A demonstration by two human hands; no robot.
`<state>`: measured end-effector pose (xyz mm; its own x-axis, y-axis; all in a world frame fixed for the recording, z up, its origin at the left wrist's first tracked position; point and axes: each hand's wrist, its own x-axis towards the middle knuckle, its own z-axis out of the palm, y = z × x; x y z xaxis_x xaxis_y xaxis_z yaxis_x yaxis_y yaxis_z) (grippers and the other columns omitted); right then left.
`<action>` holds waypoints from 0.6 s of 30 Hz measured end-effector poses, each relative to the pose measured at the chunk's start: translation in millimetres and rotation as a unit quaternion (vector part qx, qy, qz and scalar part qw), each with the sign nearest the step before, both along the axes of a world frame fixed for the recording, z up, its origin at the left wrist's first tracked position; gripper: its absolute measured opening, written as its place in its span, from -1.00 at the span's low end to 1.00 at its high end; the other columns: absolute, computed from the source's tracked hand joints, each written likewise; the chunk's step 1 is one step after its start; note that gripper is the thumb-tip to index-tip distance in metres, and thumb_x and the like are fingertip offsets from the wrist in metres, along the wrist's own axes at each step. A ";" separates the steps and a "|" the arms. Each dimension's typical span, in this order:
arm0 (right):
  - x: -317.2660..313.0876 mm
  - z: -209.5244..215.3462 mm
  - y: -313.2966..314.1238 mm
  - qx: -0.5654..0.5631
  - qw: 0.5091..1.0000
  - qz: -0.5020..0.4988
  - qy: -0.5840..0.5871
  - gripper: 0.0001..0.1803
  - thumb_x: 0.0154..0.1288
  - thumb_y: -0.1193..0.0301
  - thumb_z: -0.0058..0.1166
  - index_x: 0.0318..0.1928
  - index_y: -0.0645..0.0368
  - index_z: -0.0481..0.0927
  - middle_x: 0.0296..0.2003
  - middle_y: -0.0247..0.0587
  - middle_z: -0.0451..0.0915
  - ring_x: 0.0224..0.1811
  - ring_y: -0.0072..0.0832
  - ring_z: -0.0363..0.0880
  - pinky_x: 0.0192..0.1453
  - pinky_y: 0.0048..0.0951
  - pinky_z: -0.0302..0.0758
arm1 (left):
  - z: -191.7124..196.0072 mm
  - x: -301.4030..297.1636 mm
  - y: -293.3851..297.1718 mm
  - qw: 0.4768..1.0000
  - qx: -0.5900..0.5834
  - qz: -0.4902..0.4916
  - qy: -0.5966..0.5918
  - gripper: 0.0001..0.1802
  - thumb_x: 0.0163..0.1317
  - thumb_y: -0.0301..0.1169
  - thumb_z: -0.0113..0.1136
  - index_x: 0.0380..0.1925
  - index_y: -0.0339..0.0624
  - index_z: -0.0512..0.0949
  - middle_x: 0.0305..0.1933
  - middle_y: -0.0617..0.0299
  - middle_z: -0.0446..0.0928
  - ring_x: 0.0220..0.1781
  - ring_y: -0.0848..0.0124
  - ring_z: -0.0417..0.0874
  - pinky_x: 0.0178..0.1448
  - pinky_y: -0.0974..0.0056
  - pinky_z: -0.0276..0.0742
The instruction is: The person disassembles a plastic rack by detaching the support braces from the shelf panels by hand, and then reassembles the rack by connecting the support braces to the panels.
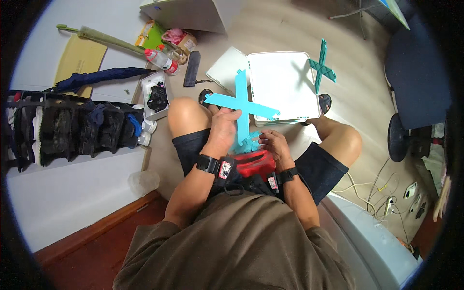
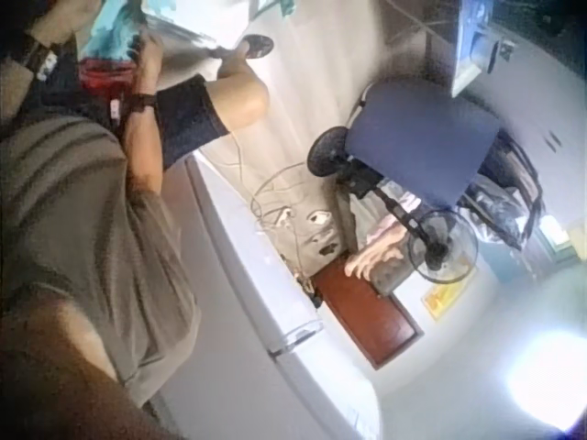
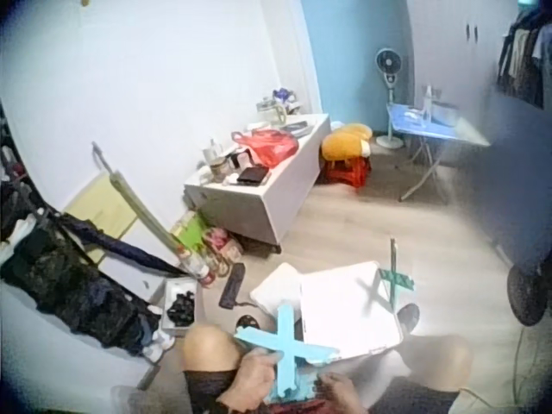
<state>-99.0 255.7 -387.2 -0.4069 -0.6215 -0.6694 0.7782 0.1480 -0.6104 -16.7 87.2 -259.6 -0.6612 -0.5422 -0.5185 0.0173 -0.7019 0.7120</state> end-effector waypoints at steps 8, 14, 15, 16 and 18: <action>-3.6 46.0 23.7 -0.039 0.998 -0.039 0.034 -0.69 0.34 0.37 0.01 0.00 0.29 0.49 -0.19 -0.17 0.58 -0.21 -0.43 0.56 -0.24 -0.44 0.53 | 26.0 1.3 15.8 0.998 -0.058 -0.021 0.002 -0.79 0.24 -0.56 0.09 -0.12 -0.36 0.53 -0.17 0.17 0.59 -0.19 0.40 0.58 -0.04 0.31 0.52; -6.7 83.9 28.6 -0.046 0.992 -0.073 0.089 -0.72 0.32 0.41 0.04 -0.01 0.27 0.50 -0.19 -0.18 0.58 -0.19 -0.43 0.56 -0.15 -0.45 0.51 | 32.9 0.6 19.8 0.996 -0.070 -0.047 0.032 -0.79 0.19 -0.58 0.14 -0.16 -0.36 0.58 -0.16 0.20 0.60 -0.16 0.46 0.56 0.00 0.38 0.46; -7.5 91.7 28.1 -0.046 0.992 -0.074 0.090 -0.72 0.32 0.41 0.04 -0.01 0.27 0.50 -0.19 -0.18 0.58 -0.19 -0.43 0.56 -0.15 -0.45 0.51 | 30.6 0.3 20.0 0.996 -0.070 -0.048 0.033 -0.79 0.19 -0.58 0.14 -0.16 -0.36 0.58 -0.16 0.20 0.60 -0.16 0.46 0.56 0.00 0.38 0.46; -8.0 100.4 26.6 -0.047 0.991 -0.070 0.104 -0.68 0.31 0.42 0.04 0.04 0.28 0.47 -0.17 -0.18 0.57 -0.18 -0.43 0.56 -0.15 -0.47 0.50 | 26.1 0.1 20.0 0.995 -0.083 -0.055 0.015 -0.77 0.18 -0.59 0.14 -0.14 -0.37 0.57 -0.15 0.21 0.60 -0.16 0.47 0.56 0.00 0.38 0.46; -8.0 116.8 24.1 -0.045 0.989 -0.069 0.120 -0.64 0.30 0.44 0.04 0.09 0.29 0.44 -0.16 -0.19 0.57 -0.18 -0.43 0.56 -0.15 -0.48 0.49 | 21.0 -2.3 22.1 0.993 -0.094 -0.065 0.000 -0.75 0.17 -0.59 0.14 -0.12 -0.37 0.57 -0.15 0.21 0.60 -0.16 0.48 0.57 0.00 0.38 0.46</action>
